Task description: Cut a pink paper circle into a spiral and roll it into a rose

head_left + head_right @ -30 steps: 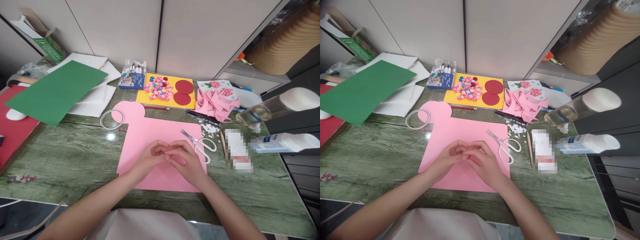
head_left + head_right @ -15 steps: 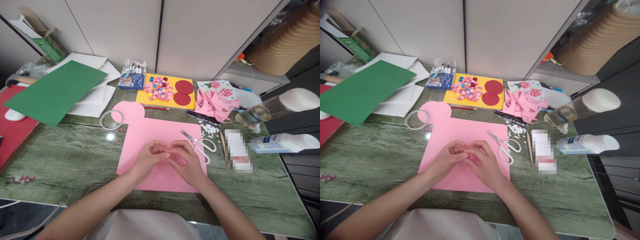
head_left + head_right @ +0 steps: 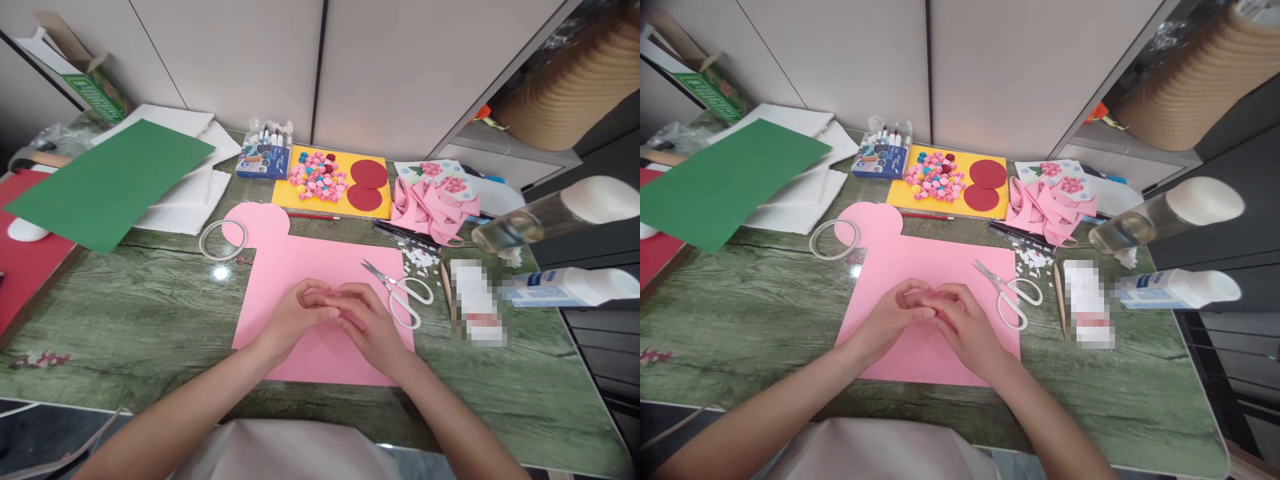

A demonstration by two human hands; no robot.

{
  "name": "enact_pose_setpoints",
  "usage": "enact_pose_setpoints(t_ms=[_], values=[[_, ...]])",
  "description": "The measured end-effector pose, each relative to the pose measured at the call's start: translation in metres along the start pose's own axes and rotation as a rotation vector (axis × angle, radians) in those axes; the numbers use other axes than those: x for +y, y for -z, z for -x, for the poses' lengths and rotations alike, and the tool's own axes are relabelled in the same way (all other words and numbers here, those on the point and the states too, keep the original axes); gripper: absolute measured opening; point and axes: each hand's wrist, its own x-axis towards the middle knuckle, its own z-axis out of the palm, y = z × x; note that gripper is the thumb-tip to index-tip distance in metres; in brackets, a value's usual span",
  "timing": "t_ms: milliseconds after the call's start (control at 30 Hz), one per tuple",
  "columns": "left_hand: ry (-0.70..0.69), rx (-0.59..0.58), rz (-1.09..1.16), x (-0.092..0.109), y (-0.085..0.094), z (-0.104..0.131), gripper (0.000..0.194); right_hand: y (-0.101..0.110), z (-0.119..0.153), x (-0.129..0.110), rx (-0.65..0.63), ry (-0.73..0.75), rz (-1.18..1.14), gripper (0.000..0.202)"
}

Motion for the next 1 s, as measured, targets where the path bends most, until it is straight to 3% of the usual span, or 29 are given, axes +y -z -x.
enact_pose_setpoints(t_ms=[300, 667, 1000], values=[[0.005, -0.029, 0.057, 0.0001, -0.0035, 0.002, 0.035, -0.0033, 0.0025, 0.0015, 0.096, -0.022, 0.021, 0.021], [0.024, -0.076, 0.049, -0.0044, -0.0025, 0.0008, 0.03, -0.0043, 0.0019, 0.0003, 0.074, -0.096, -0.059, 0.015], [0.0, -0.054, 0.025, -0.003, -0.0004, 0.0015, 0.025, -0.0014, 0.0011, -0.0044, 0.043, -0.046, -0.101, 0.028]])
